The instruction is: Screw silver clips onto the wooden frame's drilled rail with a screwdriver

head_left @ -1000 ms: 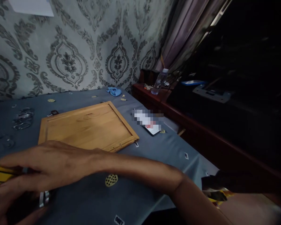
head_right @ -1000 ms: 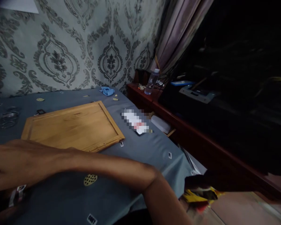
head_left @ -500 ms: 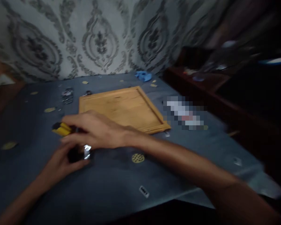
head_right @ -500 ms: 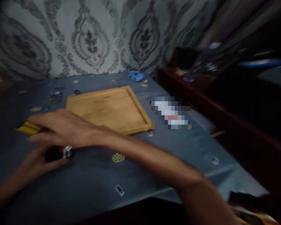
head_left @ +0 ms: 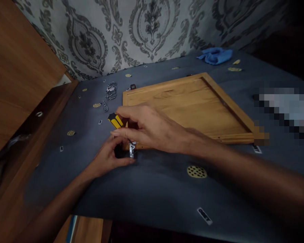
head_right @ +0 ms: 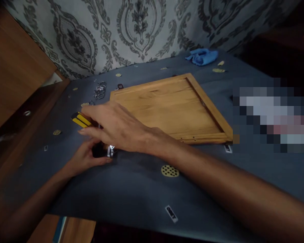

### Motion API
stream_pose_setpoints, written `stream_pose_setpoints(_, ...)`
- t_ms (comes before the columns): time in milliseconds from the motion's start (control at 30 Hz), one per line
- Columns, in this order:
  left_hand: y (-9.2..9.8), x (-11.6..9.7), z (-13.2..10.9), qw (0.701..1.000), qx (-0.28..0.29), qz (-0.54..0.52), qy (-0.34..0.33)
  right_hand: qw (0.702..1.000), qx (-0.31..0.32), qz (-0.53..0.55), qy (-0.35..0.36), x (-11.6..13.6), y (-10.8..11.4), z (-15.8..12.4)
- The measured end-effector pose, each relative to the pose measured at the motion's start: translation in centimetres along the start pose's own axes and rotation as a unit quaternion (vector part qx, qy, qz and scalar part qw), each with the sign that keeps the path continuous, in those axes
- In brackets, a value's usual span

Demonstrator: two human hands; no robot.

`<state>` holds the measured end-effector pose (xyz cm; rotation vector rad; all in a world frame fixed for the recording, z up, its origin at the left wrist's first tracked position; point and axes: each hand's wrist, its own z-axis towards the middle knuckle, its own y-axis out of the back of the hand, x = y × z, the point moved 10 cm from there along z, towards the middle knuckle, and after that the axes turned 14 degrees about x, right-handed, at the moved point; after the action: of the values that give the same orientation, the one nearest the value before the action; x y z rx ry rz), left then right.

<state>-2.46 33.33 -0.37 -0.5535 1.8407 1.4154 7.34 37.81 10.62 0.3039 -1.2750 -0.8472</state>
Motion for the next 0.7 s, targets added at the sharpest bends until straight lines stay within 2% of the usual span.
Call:
stream_pose_setpoints(167,0.1,0.1,0.1,1.000,0.007,-0.006,0.016,0.999,-0.029,-0.022,-0.005,-0.2,0.3,-0.1)
stream_pose_setpoints(467,0.0,0.0,0.1,1.000,0.002,-0.016,-0.009,0.998,-0.063,-0.022,-0.015,-0.6,0.1,-0.6)
stream_pose_setpoints(533,0.0,-0.1,0.0,1.000,0.000,-0.015,-0.015,0.994,-0.105,-0.013,0.003,0.2,0.8,-1.0)
stream_pose_setpoints(667,0.4,-0.7,-0.1,0.999,-0.016,-0.009,-0.032,0.971,-0.237,-0.008,0.042,2.4,3.8,-2.7)
stream_pose_setpoints(700,0.3,-0.8,-0.1,0.999,-0.015,-0.012,-0.034,0.971,-0.237,-0.028,0.029,2.5,4.1,-2.8)
